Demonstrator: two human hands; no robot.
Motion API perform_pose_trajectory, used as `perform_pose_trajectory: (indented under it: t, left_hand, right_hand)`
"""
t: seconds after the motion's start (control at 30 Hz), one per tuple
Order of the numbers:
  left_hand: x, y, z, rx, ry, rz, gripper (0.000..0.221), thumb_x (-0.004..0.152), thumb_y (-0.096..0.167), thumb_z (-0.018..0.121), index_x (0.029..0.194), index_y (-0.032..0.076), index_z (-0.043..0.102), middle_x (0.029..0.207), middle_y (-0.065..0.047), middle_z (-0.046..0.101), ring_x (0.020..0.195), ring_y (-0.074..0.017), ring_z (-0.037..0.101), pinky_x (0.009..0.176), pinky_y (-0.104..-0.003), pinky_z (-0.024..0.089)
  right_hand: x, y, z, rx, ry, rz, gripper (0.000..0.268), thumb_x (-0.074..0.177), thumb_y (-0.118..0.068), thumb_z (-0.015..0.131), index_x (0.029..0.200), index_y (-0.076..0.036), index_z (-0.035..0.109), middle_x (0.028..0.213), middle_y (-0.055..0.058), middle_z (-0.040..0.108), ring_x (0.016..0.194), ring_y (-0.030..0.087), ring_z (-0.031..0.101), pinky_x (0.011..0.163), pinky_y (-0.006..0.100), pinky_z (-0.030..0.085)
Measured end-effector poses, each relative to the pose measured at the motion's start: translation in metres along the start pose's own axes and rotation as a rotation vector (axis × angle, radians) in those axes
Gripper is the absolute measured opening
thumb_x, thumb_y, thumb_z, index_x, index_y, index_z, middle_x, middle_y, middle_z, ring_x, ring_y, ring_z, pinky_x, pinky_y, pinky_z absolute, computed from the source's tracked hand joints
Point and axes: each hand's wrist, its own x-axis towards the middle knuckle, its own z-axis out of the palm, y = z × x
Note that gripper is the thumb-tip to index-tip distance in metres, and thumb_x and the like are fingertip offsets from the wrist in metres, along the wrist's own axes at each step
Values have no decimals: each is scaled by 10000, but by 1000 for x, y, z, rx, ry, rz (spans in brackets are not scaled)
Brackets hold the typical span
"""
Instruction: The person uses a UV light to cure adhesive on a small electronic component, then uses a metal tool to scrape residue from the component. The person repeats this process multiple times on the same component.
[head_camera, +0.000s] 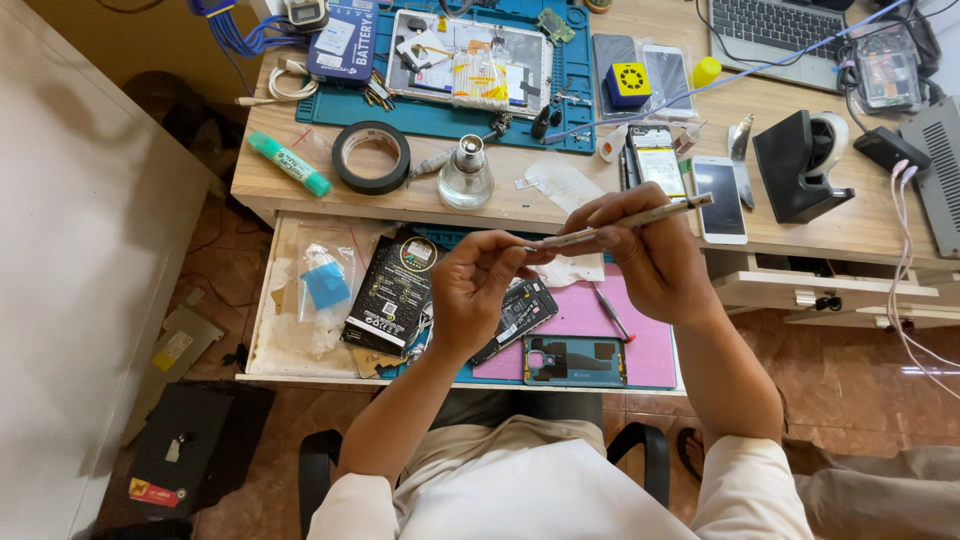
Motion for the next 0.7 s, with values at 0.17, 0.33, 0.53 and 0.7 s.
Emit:
perform_pose_trajectory:
  t: [0.17,0.33,0.53,0.7]
  left_hand:
    - [-10,-6,-4,5,6,-7,123,877,59,561,948,-40,578,895,-222,669,843,-260,668,688,-328,566]
    - [-14,-3,-6,-30,-16,-29,121,882,50,550,956,-44,567,921,-223,663,868,-261,663,703,-330,566]
    - [-20,-6,-7,-22,-47,-38,115,885,45,544,946,-50,562,917,-229,659,855,-262,664,699,-328,563]
    - [-24,-8,-10,-6,-52,-47,121,883,42,540,952,-55,561,925,-233,655,863,-285,663,715,-343,562]
  right_hand:
    - [-10,10,-4,6,-16,-21,131,922,-72,397,944,55,419,917,220,599,836,290,675,727,399,562]
    - [-12,7,-4,-7,-33,-51,136,919,-90,410,938,45,426,926,207,612,844,256,665,723,360,563]
    - [-15,4,-2,-40,-67,-75,131,921,-99,403,938,27,431,919,198,620,821,241,649,740,342,541]
    - [-21,8,-1,-22,-79,-76,123,917,-102,416,938,16,443,922,195,628,830,240,643,743,333,524]
